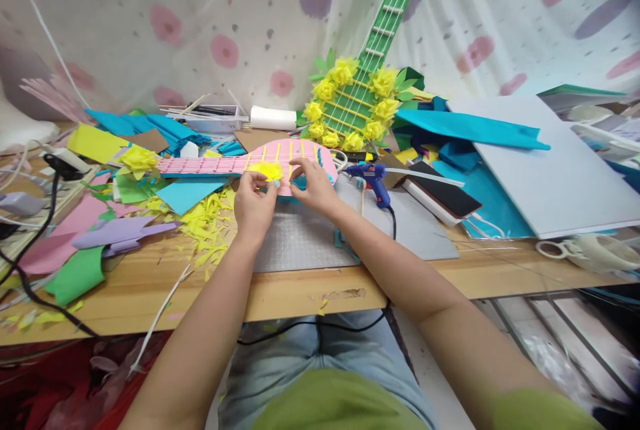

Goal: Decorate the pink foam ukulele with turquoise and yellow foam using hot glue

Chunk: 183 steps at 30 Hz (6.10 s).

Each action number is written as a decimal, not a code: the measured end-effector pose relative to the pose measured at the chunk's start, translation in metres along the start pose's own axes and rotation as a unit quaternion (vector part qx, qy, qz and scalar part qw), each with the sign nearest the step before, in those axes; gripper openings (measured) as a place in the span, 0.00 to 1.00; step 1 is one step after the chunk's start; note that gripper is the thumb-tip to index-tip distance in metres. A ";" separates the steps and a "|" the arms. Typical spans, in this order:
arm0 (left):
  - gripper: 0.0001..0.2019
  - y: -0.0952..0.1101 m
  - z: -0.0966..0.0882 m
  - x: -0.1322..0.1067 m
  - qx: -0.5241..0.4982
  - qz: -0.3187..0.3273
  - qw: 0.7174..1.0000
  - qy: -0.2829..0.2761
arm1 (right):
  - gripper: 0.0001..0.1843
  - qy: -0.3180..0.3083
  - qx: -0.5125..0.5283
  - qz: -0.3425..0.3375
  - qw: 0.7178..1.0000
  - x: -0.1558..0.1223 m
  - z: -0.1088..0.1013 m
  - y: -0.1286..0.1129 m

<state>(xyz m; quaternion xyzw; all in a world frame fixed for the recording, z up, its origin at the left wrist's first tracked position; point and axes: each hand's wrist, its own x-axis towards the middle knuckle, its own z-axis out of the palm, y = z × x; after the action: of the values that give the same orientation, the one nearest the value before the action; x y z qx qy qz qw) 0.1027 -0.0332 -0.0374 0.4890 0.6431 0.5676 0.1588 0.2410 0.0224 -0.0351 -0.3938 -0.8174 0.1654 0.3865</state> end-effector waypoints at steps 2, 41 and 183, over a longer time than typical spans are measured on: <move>0.08 0.004 0.002 -0.004 0.033 0.008 0.999 -0.004 | 0.22 0.005 0.050 0.021 0.999 0.000 -0.002 0.005; 0.06 0.021 0.026 0.001 0.038 -0.079 0.991 -0.103 | 0.16 -0.016 0.156 0.076 0.985 0.001 -0.009 0.016; 0.11 0.063 0.040 0.043 0.167 0.117 0.944 -0.258 | 0.11 -0.061 0.187 0.175 0.965 -0.032 -0.093 0.040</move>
<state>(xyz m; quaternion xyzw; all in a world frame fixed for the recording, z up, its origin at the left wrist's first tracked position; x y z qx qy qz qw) 0.1408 0.0170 0.0212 0.7098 0.6040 0.3213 0.1678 0.3456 0.0198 -0.0140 -0.4402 -0.7125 0.4041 0.3677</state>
